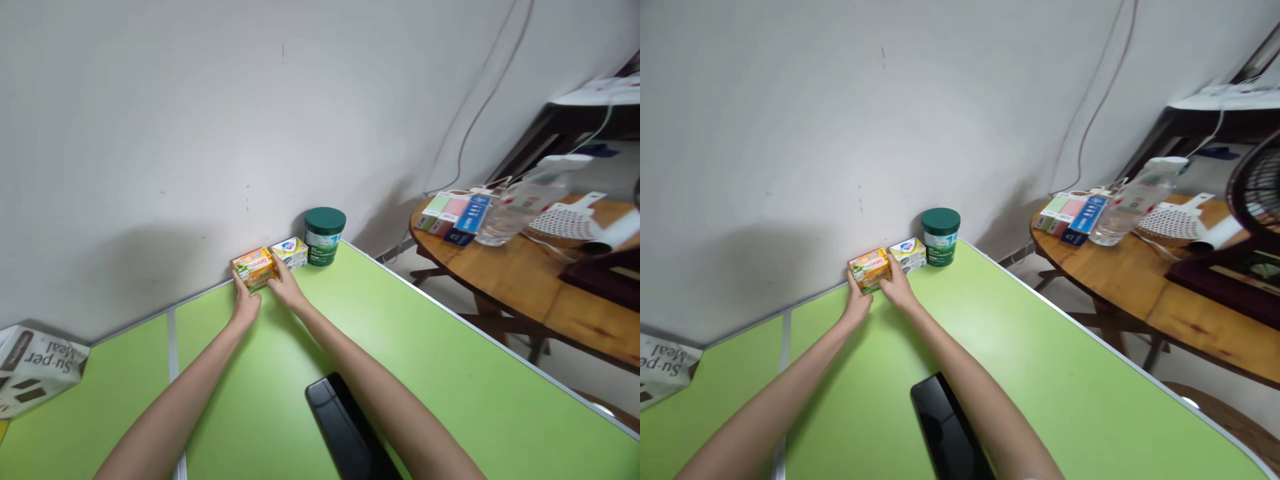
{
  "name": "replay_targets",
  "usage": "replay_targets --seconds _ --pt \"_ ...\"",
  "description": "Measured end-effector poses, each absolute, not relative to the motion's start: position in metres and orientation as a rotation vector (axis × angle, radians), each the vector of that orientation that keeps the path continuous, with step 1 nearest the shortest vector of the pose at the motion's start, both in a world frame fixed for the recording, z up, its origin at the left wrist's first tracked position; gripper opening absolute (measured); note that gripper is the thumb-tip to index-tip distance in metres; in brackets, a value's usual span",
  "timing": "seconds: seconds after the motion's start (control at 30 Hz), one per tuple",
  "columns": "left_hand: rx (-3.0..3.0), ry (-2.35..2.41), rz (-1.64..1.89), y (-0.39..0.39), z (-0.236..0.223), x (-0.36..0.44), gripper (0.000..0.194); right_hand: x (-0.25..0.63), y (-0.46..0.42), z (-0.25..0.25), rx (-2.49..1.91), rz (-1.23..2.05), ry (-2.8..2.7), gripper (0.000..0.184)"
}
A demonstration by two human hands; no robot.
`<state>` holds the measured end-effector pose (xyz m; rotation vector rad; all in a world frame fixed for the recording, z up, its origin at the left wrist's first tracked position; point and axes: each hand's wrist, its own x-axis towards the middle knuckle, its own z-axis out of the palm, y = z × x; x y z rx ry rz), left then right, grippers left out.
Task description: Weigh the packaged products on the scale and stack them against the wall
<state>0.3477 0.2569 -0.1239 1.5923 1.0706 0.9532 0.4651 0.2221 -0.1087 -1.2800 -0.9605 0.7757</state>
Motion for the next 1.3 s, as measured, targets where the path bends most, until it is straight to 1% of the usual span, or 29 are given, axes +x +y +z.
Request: replay_targets --seconds 0.17,0.37,0.47,0.53,0.63,0.73,0.8,0.87,1.0,1.07,1.13,1.2,1.23,1.3 --pt "1.553 1.12 0.947 0.249 -0.124 0.357 0.107 0.454 0.192 -0.123 -1.395 0.594 -1.169 0.072" --pt "1.534 1.14 0.857 0.244 -0.103 0.36 0.106 0.45 0.185 -0.116 -1.477 0.65 -1.177 0.071" --pt "1.515 1.151 0.812 0.224 -0.088 0.328 0.096 0.443 0.172 -0.1 -1.473 0.682 -1.228 0.069" --pt "1.499 1.134 0.774 0.199 -0.08 0.286 0.081 0.429 0.154 -0.087 -1.432 0.809 -1.247 0.066" --pt "1.556 1.086 0.559 0.146 -0.068 0.202 0.064 0.395 0.116 -0.064 -1.303 1.191 -1.306 0.054" --pt "1.614 1.088 0.292 0.092 -0.052 0.117 0.06 0.349 0.083 -0.046 -1.182 1.615 -1.475 0.046" --pt "1.598 1.163 0.239 0.065 -0.039 0.069 0.059 0.313 0.069 -0.039 -1.116 1.801 -1.578 0.046" --pt "1.578 1.25 0.244 0.047 -0.03 0.031 0.059 0.273 0.064 -0.037 -1.066 1.904 -1.633 0.047" --pt "1.53 1.338 0.409 0.04 -0.035 -0.026 0.057 0.19 0.077 -0.038 -0.997 1.98 -1.645 0.042" --pt "1.497 1.403 0.588 0.052 -0.049 -0.053 0.062 0.152 0.091 -0.039 -0.985 1.962 -1.635 0.041" --pt "1.458 1.552 0.849 0.073 -0.063 -0.085 0.068 0.115 0.109 -0.042 -1.0 1.909 -1.619 0.046" --pt "1.435 1.73 1.145 0.099 -0.073 -0.119 0.069 0.08 0.127 -0.047 -1.057 1.782 -1.654 0.05" --pt "1.435 1.797 1.269 0.112 -0.076 -0.136 0.068 0.063 0.136 -0.049 -1.1 1.665 -1.715 0.051" --pt "1.463 1.86 1.421 0.136 -0.079 -0.166 0.063 0.029 0.155 -0.05 -1.174 1.327 -1.912 0.052"
